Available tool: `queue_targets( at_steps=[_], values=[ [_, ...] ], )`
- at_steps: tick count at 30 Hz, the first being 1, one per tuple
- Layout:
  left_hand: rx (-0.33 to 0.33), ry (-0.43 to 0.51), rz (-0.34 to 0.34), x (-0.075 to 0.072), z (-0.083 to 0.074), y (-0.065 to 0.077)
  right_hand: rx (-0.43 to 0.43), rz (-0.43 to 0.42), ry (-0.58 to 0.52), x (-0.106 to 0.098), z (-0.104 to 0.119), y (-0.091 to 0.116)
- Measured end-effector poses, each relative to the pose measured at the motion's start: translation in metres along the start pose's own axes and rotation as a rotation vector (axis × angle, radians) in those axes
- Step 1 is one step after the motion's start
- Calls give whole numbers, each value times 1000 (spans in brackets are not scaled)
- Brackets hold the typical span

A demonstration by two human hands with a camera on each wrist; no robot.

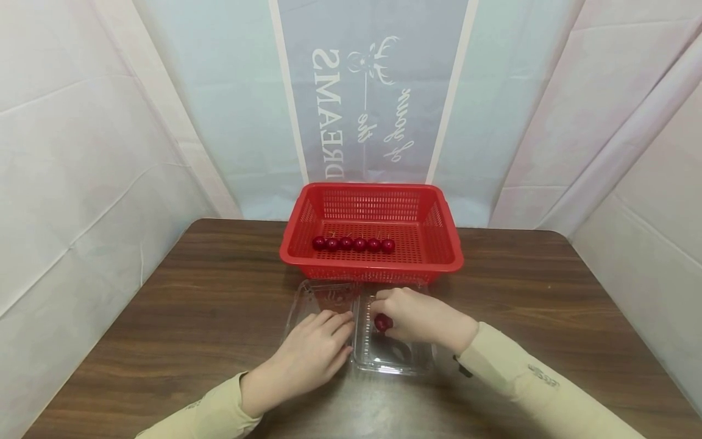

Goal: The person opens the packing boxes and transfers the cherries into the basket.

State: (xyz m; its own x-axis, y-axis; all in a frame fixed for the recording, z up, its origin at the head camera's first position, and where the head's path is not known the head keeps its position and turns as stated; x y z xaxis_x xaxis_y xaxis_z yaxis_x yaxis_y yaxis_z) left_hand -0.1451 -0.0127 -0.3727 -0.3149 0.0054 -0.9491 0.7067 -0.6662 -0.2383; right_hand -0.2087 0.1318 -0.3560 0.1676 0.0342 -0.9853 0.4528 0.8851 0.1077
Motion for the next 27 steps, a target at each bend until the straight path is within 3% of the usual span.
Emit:
queue_targets(
  at_steps=[11, 21, 27],
  values=[
    [-4, 4, 0, 0, 0, 1, -13, -81, -26, -11, 0, 6],
    [1, 7, -10, 0, 0, 1, -2, -102, -24, -21, 3, 8],
    [2, 3, -18, 0, 0, 1, -5, -155, 20, -30, 4, 11]
  ],
)
Point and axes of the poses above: each hand's wrist, its own y-axis away from the middle knuckle, its own x-axis out of the palm, z = x × y, the point moved 5 cm from there along -y, towards the middle knuckle, and after that the axes turned 10 degrees about z, right-handed, at the moved point
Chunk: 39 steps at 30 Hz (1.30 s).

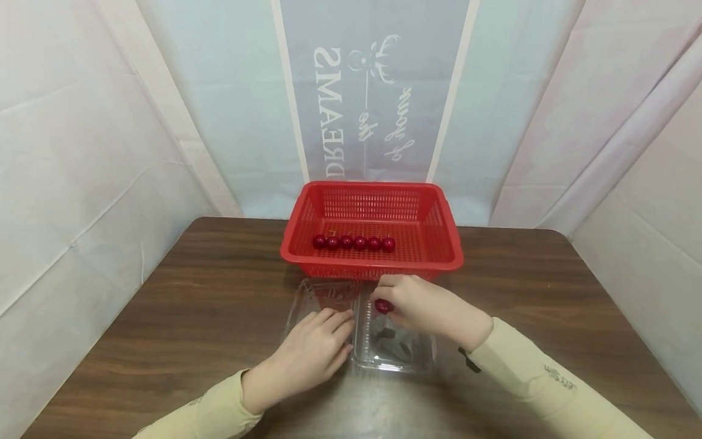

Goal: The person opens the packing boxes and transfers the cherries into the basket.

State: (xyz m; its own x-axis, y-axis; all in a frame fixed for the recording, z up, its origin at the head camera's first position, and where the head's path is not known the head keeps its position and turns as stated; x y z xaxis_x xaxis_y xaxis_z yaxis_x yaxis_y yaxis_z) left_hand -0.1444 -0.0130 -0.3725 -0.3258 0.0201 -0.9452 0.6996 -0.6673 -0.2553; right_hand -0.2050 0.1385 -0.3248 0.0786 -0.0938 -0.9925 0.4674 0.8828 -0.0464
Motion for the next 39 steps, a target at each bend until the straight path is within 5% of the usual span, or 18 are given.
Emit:
queue_targets(
  at_steps=[12, 39],
  values=[
    [0, 3, 6, 3, 1, -1, -46, -83, 39, -12, 1, 2],
    [0, 7, 0, 2, 1, -1, 21, -78, 50, -33, -19, 3]
  ],
)
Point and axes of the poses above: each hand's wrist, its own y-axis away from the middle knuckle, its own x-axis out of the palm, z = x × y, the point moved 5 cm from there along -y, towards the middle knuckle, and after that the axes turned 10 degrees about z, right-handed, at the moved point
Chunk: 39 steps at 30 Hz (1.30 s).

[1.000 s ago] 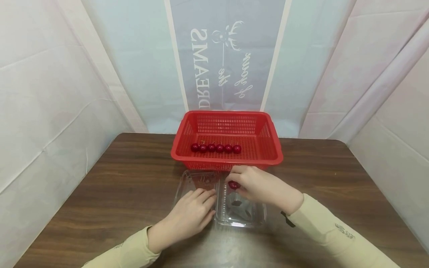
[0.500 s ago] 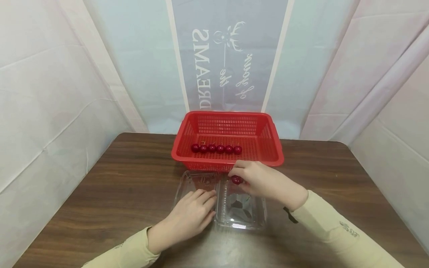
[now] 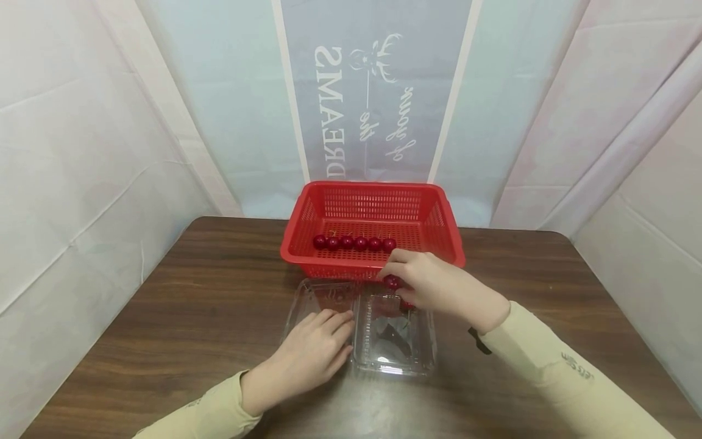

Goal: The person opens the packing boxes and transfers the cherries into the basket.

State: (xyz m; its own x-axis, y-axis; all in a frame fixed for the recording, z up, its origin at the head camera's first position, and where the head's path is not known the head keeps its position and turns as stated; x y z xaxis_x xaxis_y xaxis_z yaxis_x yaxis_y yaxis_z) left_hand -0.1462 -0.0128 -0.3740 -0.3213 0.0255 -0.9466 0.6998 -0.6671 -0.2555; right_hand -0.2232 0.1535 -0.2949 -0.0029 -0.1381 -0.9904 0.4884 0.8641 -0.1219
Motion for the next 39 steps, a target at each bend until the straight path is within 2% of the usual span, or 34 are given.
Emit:
queue_targets(
  at_steps=[6, 12, 28, 39],
  values=[
    [3, -4, -6, 0, -1, 1, 16, -14, 34, -2, -11, -1],
    [4, 0, -7, 0, -1, 1, 44, 13, 37, -4, -20, -4],
    [0, 0, -9, 0, 0, 0, 50, 41, 31, -8, -33, -15],
    [1, -10, -6, -1, -1, 1, 109, 92, 24, -9, -44, -21]
  ],
)
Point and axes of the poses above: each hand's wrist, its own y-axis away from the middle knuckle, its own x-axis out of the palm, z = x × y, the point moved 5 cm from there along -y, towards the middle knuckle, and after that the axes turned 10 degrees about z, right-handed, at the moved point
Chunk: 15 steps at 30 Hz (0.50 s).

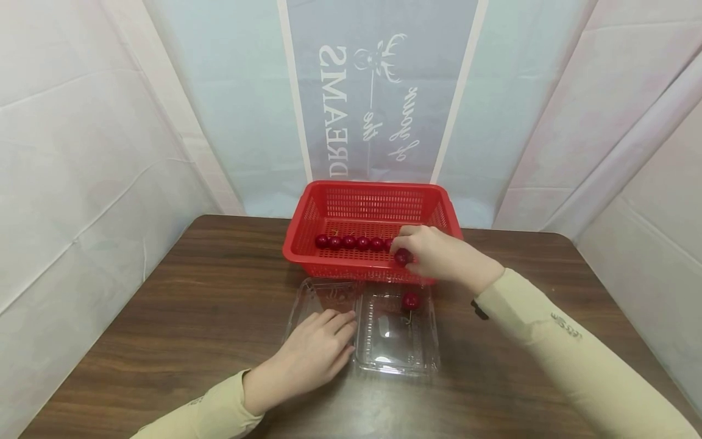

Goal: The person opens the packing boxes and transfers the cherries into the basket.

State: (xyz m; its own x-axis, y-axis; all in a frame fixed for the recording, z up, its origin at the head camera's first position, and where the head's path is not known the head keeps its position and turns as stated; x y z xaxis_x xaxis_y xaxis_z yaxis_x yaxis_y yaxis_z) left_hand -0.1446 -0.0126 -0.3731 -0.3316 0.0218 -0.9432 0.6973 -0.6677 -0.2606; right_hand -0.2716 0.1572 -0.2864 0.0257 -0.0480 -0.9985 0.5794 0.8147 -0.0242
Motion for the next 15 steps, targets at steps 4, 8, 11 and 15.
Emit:
queue_targets(
  at_steps=[4, 8, 11, 15],
  values=[
    [-1, 1, -8, 0, 0, 0, 7, 9, 16, 0, -4, -3],
    [-2, -2, -10, 1, 0, 0, 12, 12, 16, -1, -9, -5],
    [-1, -3, -7, 1, 0, 0, 22, 14, 2, -1, -13, -7],
    [-2, 1, -1, 1, 0, 0, 34, 28, -12, -1, -20, -10]
  ],
)
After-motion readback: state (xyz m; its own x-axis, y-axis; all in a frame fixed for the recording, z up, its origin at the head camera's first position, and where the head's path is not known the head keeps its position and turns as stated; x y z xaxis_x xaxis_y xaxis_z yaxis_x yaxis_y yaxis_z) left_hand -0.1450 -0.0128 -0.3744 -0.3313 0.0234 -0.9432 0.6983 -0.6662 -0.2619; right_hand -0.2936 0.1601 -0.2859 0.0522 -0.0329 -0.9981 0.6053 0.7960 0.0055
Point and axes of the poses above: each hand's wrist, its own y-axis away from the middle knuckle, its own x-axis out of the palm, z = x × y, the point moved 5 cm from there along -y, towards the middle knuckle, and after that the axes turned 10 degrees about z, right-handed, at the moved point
